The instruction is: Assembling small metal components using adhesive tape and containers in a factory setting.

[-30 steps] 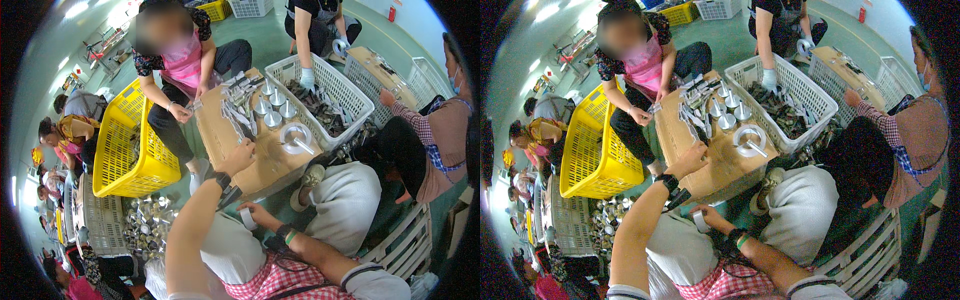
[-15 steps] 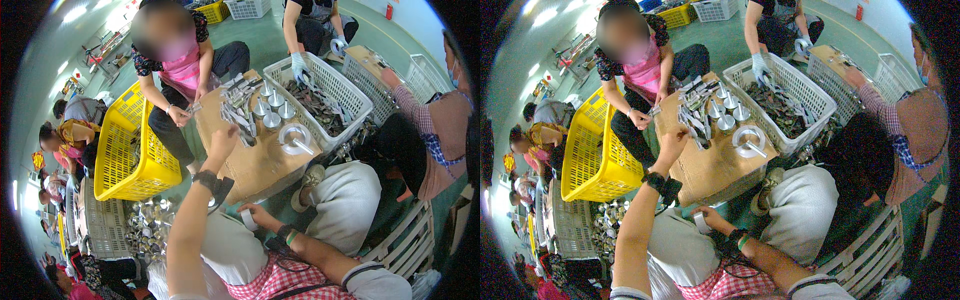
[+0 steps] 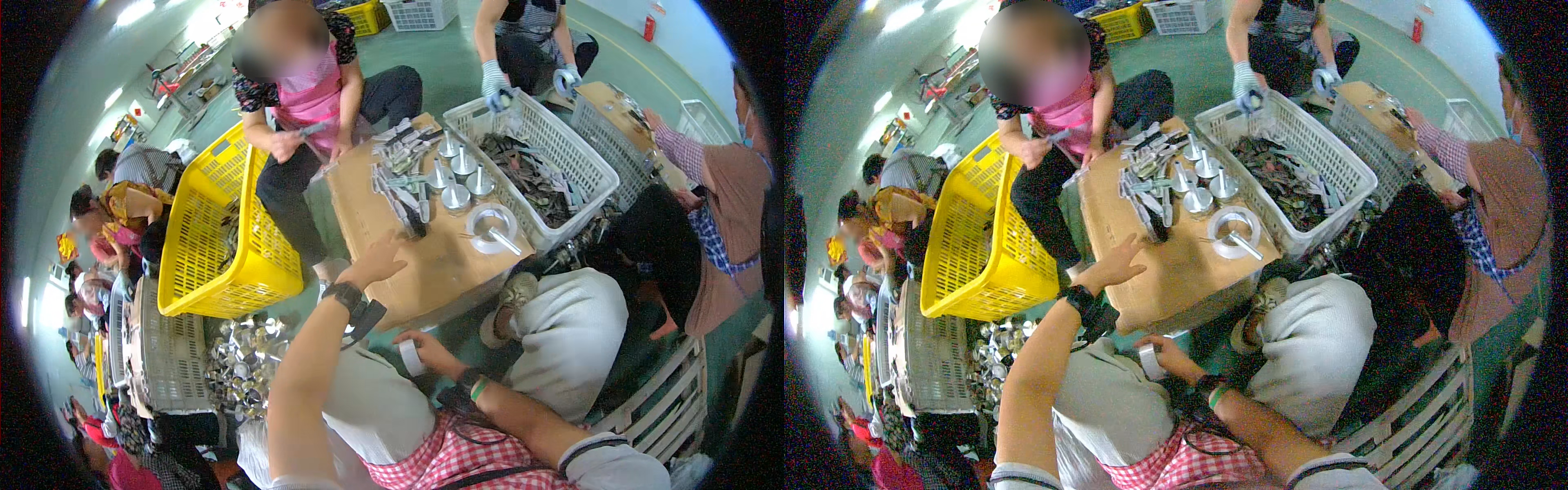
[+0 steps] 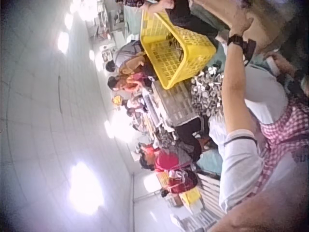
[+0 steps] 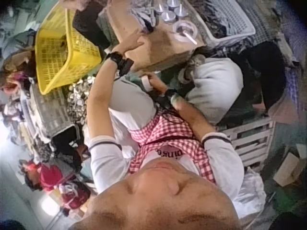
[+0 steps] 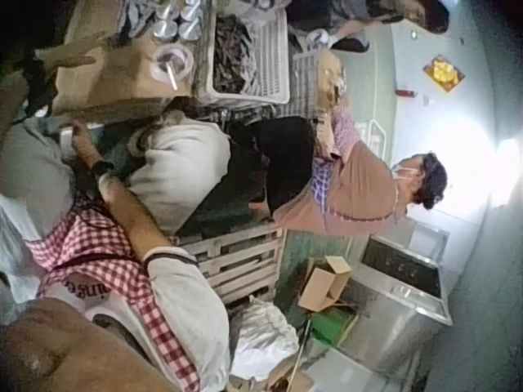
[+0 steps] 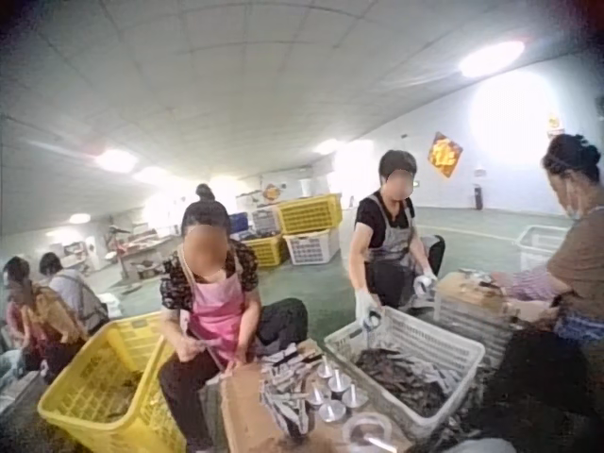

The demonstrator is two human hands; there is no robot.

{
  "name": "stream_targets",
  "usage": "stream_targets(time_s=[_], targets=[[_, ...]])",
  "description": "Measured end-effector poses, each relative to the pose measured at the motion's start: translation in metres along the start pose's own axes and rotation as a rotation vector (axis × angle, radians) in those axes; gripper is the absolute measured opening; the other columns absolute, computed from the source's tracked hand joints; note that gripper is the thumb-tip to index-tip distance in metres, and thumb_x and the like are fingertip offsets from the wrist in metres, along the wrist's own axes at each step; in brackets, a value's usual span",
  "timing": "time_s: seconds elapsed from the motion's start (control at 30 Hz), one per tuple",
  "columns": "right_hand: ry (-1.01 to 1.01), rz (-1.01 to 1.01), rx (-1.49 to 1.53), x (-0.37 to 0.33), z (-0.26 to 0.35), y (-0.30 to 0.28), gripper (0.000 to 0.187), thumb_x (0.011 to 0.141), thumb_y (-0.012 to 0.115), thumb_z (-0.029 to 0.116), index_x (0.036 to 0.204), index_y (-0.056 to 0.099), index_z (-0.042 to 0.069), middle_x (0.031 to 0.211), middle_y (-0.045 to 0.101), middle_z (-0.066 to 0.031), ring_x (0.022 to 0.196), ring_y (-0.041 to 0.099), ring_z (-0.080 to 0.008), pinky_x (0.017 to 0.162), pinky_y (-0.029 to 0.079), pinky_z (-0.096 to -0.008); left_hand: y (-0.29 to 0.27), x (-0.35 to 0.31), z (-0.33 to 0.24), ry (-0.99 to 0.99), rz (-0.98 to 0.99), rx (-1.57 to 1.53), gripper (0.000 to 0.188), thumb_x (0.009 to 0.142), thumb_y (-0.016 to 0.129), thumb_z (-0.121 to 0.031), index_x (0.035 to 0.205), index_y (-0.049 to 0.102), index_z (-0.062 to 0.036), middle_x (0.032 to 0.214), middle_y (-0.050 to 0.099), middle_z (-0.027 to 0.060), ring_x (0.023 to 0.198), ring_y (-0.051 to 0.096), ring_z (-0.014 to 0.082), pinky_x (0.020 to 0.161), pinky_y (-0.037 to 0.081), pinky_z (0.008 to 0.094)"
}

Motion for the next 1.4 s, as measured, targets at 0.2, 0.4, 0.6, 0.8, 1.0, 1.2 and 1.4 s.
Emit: stream_targets(time_s=[0.2,0.4,0.6,0.8,1.0,1.2,1.4], targets=[[-0.012,0.034,-0.031,-0.008,0.004,-0.001,0.026,0.078,0.057,0.001,0.104,0.061,0.006,0.101,0.058,-0.0017,0.090,0.054,-0.0108,0.075,0.045,-0.0252,0.007,-0.042,0.017,-0.117,0.062,0.126,0.081,0.070,0.068,-0.037,0.126,0.032,0.0100,0.134,0.030,0.0294,0.122,0.033,0.0428,0.100,0.031,0.0455],[-0.109,-0.016,-0.191,-0.013,0.003,-0.001,0.030,0.077,0.052,-0.004,0.104,0.060,0.006,0.103,0.058,-0.0026,0.094,0.054,-0.0132,0.083,0.043,-0.0273,0.026,-0.081,-0.002,-0.065,0.177,0.172,0.090,0.072,0.066,-0.043,0.129,0.026,0.0147,0.138,0.024,0.0297,0.126,0.029,0.0399,0.104,0.027,0.0418],[-0.225,-0.045,-0.396,-0.027,0.044,0.013,0.041,0.066,0.051,-0.010,0.103,0.060,0.004,0.104,0.055,-0.0075,0.103,0.052,-0.0203,0.091,0.039,-0.0299,0.033,-0.099,0.000,0.014,-0.003,0.299,0.088,0.073,0.063,-0.050,0.127,0.031,0.0133,0.137,0.027,0.0292,0.124,0.033,0.0376,0.101,0.030,0.0428],[-0.286,-0.049,-0.523,-0.032,0.049,0.018,0.036,0.066,0.066,-0.002,0.101,0.061,0.006,0.102,0.058,-0.0086,0.098,0.055,-0.0209,0.089,0.041,-0.0307,0.039,-0.097,0.000,0.027,0.024,0.401,0.090,0.072,0.062,-0.053,0.127,0.033,0.0122,0.136,0.030,0.0273,0.124,0.033,0.0359,0.098,0.033,0.0430],[-0.002,-0.156,-0.027,-0.033,0.038,0.015,0.023,0.075,0.060,-0.004,0.096,0.059,0.005,0.094,0.060,-0.0058,0.091,0.054,-0.0122,0.082,0.044,-0.0276,0.040,-0.095,0.001,-0.019,0.036,0.366,0.094,0.065,0.070,-0.048,0.129,0.032,0.0095,0.137,0.030,0.0243,0.123,0.037,0.0349,0.097,0.033,0.0457],[-0.032,-0.145,0.234,-0.018,0.004,0.006,0.023,0.075,0.064,-0.004,0.090,0.050,0.006,0.090,0.054,-0.0014,0.086,0.052,-0.0119,0.082,0.046,-0.0276,0.041,-0.093,0.000,-0.050,0.094,0.397,0.088,0.072,0.063,-0.052,0.127,0.034,0.0096,0.137,0.029,0.0260,0.126,0.032,0.0346,0.098,0.034,0.0443],[0.039,-0.112,0.257,-0.015,0.000,0.014,0.023,0.076,0.066,-0.001,0.088,0.048,0.007,0.088,0.053,-0.0012,0.084,0.051,-0.0107,0.079,0.045,-0.0268,0.038,-0.096,-0.001,-0.055,0.113,0.398,0.088,0.072,0.063,-0.052,0.127,0.033,0.0097,0.137,0.028,0.0264,0.127,0.031,0.0348,0.097,0.035,0.0453]])
Point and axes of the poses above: each hand's wrist, its own x-axis towards the middle knuckle, its own y-axis out of the palm, z = x × y, the point moved 8 cm from there along x, towards the middle knuckle
